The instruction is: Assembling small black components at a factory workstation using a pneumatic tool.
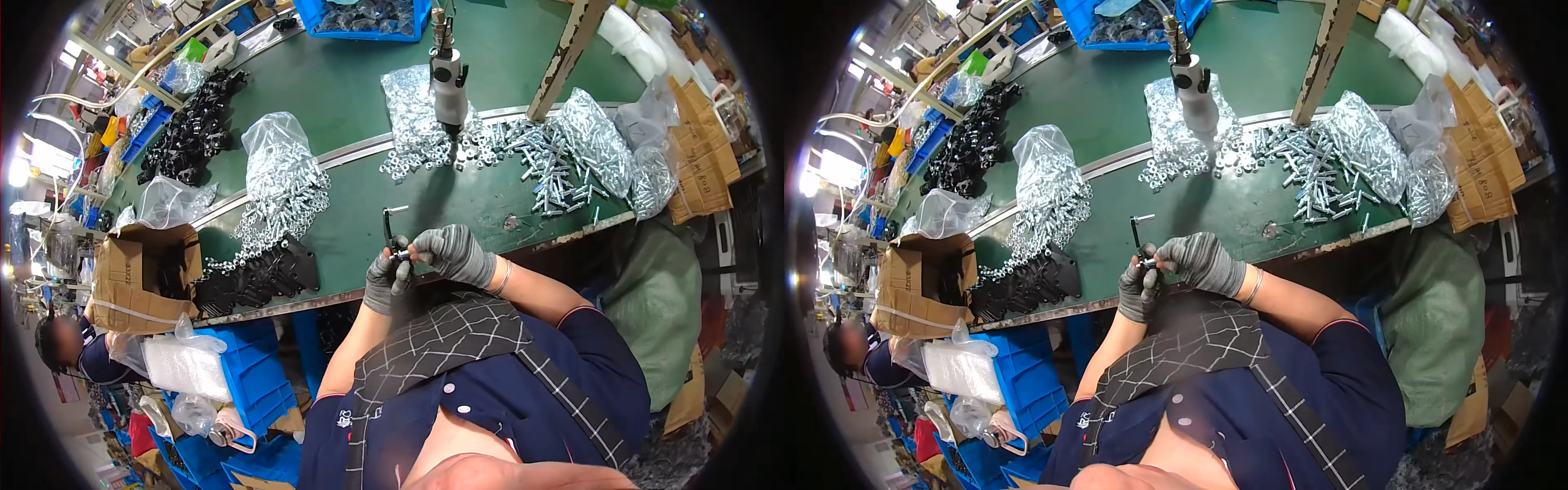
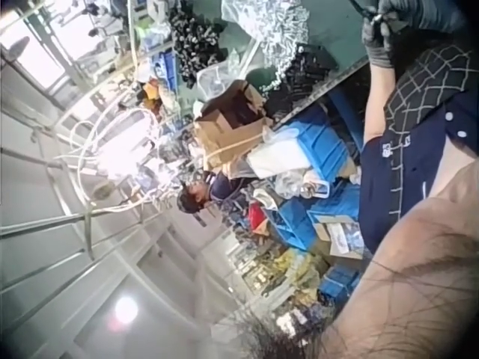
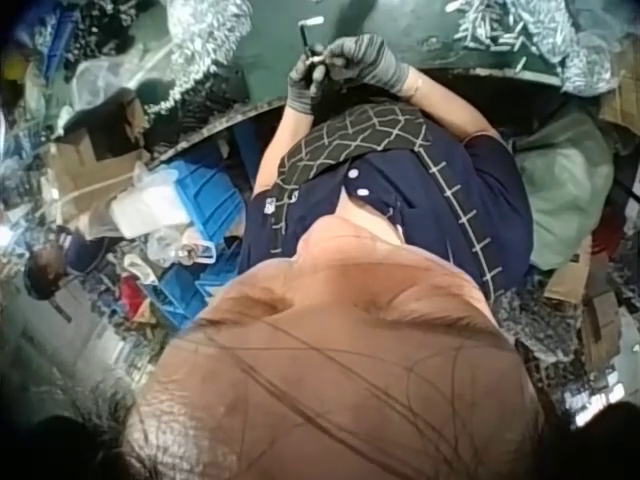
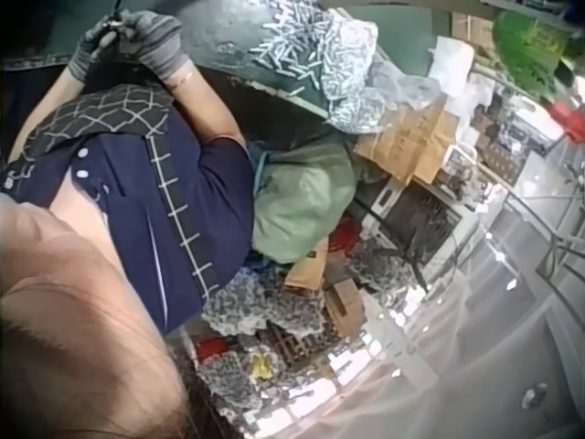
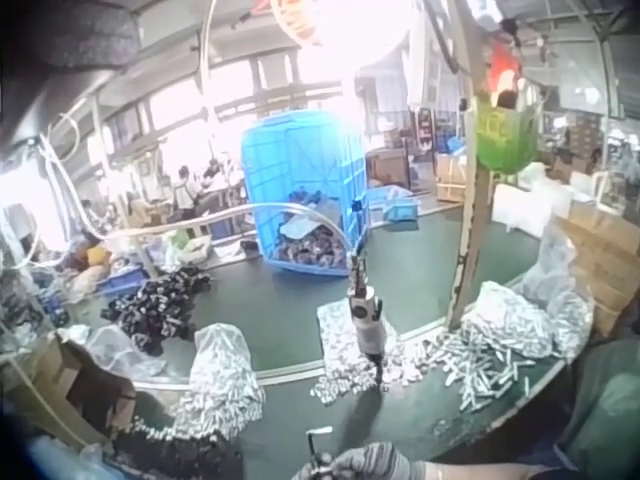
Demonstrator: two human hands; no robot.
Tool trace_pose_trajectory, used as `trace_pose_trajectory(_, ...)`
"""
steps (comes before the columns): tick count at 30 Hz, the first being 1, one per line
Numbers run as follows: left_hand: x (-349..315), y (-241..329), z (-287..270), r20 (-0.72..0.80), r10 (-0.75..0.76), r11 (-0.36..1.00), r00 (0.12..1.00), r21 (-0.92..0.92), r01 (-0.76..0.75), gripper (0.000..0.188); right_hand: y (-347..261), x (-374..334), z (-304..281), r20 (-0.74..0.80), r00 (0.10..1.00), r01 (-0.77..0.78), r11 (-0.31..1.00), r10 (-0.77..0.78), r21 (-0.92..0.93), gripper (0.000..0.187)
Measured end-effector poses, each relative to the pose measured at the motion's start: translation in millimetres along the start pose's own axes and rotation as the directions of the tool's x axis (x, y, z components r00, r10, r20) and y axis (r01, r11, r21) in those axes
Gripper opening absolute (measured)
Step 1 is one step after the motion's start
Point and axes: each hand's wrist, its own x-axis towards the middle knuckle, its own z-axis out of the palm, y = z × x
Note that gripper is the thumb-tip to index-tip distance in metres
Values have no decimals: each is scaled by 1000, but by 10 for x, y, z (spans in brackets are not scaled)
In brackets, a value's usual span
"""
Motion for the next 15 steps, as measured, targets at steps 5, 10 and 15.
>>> trace_pose_trajectory(5, -4, -2, -14, 135, -1, 1000, 991, -15, 3, 27, -78, 5, 93, -76, 997, 0, 998, 6, 69, 10)
trace_pose_trajectory(10, -87, 178, 72, -316, 104, 989, 943, 134, -64, 28, 79, 13, 267, -79, 973, -190, 945, 218, 265, 12)
trace_pose_trajectory(15, -41, 382, 303, -391, 275, 832, 878, 554, -14, 27, 631, 414, 81, 154, 900, -409, 912, 408, -26, 14)
